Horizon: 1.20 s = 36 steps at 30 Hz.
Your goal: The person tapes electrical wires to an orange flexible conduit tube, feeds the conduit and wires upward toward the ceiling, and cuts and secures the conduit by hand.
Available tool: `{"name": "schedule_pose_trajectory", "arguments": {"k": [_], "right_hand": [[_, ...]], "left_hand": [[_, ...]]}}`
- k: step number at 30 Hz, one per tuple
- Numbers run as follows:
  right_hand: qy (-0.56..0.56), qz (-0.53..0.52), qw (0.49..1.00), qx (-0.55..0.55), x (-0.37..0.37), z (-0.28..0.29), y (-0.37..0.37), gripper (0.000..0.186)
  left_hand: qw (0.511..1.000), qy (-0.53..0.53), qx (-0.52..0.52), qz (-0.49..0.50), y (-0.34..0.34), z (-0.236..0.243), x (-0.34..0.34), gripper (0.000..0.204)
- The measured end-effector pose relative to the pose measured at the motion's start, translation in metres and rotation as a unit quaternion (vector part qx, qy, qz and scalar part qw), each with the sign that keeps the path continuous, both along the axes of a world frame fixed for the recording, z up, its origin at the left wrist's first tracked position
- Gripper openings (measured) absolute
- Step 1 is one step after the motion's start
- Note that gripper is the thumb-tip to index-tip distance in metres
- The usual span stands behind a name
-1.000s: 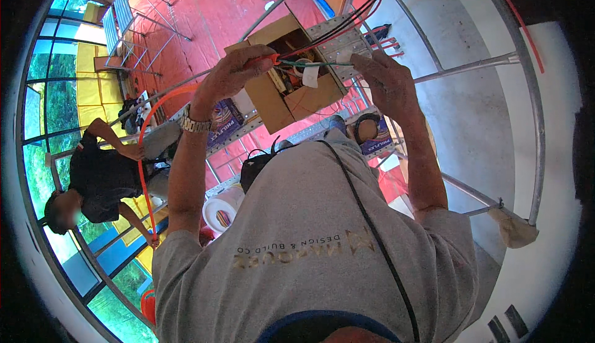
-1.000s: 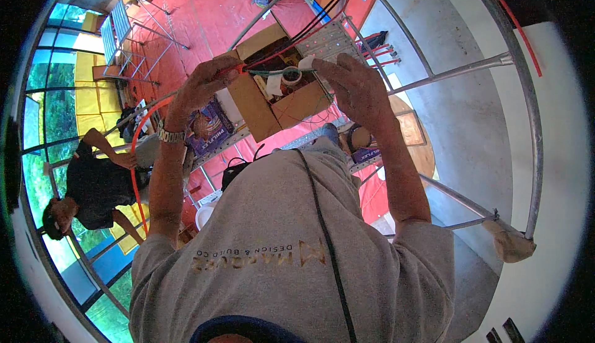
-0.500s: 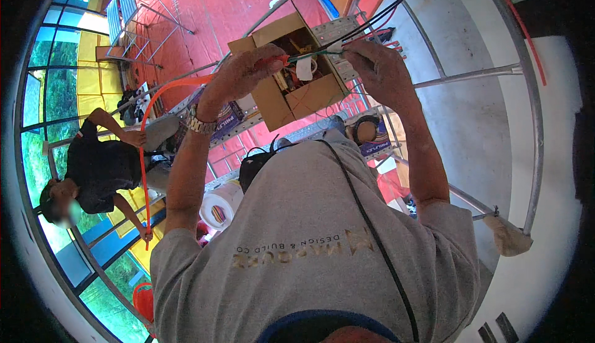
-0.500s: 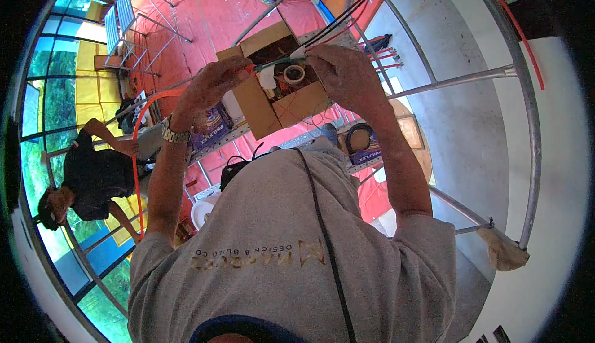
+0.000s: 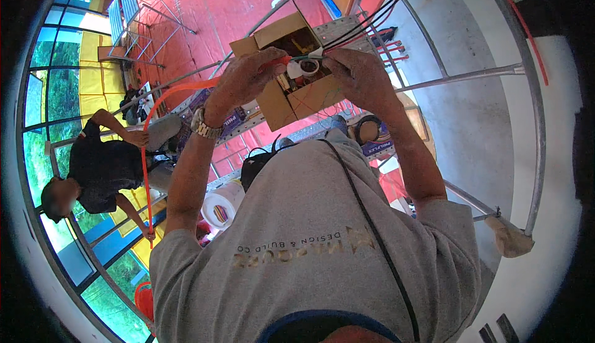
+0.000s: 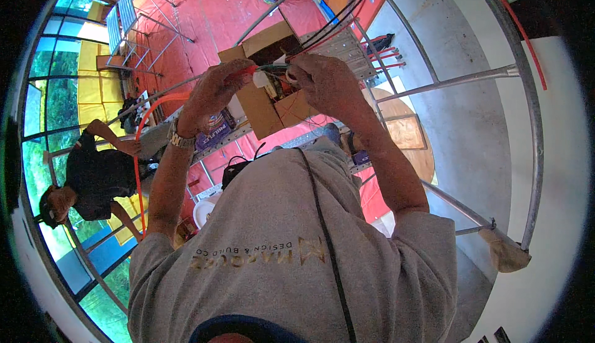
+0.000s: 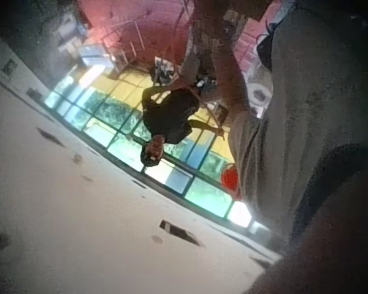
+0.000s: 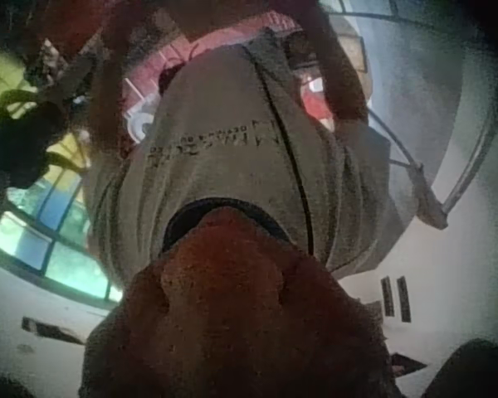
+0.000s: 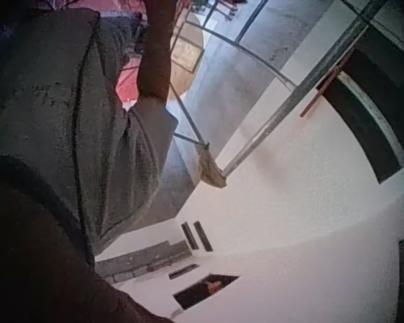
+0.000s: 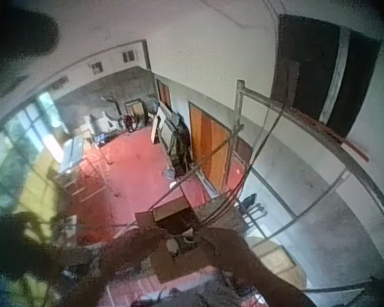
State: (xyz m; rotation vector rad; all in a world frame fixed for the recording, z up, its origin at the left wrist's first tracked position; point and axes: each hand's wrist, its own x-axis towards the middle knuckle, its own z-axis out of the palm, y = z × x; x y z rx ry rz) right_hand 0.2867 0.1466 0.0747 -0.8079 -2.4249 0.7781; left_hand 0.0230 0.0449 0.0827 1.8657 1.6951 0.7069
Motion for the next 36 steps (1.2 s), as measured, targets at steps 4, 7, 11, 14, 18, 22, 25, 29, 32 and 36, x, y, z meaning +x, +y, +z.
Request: {"name": "schedule_pose_trajectory", "arguments": {"k": [4, 7, 11, 14, 18, 22, 25, 29, 32, 36], "right_hand": [[-0.026, -0.001, 0.998, -0.055, -0.003, -0.012, 0.005, 0.025], [-0.054, -0.022, 0.997, -0.041, -0.016, -0.027, -0.010, 0.025], [0.044, 0.010, 0.998, -0.043, -0.029, -0.025, -0.016, 0.023], [0.022, -0.010, 0.998, -0.050, -0.037, -0.030, -0.017, 0.025], [0.122, 0.058, 0.980, -0.146, -0.011, -0.047, -0.006, 0.028], [0.102, 0.036, 0.937, -0.332, 0.046, -0.052, 0.008, 0.031], [0.084, -0.027, 0.968, -0.235, 0.045, -0.048, 0.006, 0.027], [0.051, 0.010, 0.993, -0.111, 0.020, -0.050, 0.005, 0.023], [0.027, 0.026, 0.996, -0.080, 0.004, -0.037, -0.001, 0.023], [0.068, -0.018, 0.992, -0.102, -0.011, -0.051, -0.005, 0.028]], "left_hand": [[0.997, 0.039, 0.065, -0.025, 0.000, -0.006, 0.004, 0.031], [0.997, 0.072, 0.021, -0.011, 0.003, -0.002, 0.009, 0.028], [0.996, 0.041, 0.072, -0.038, 0.005, -0.011, 0.012, 0.031], [0.993, 0.039, 0.094, -0.054, 0.006, -0.016, 0.013, 0.030], [0.996, 0.015, 0.078, -0.041, 0.005, -0.012, 0.012, 0.029], [0.997, -0.017, 0.073, -0.009, 0.001, -0.022, 0.003, 0.029], [0.997, 0.018, 0.068, -0.036, 0.007, -0.033, 0.003, 0.030], [0.995, 0.043, 0.072, -0.051, 0.007, -0.017, 0.017, 0.028], [0.990, 0.088, 0.082, -0.067, 0.012, -0.016, 0.025, 0.027], [0.985, 0.121, 0.110, -0.055, 0.019, -0.009, 0.026, 0.031]]}}
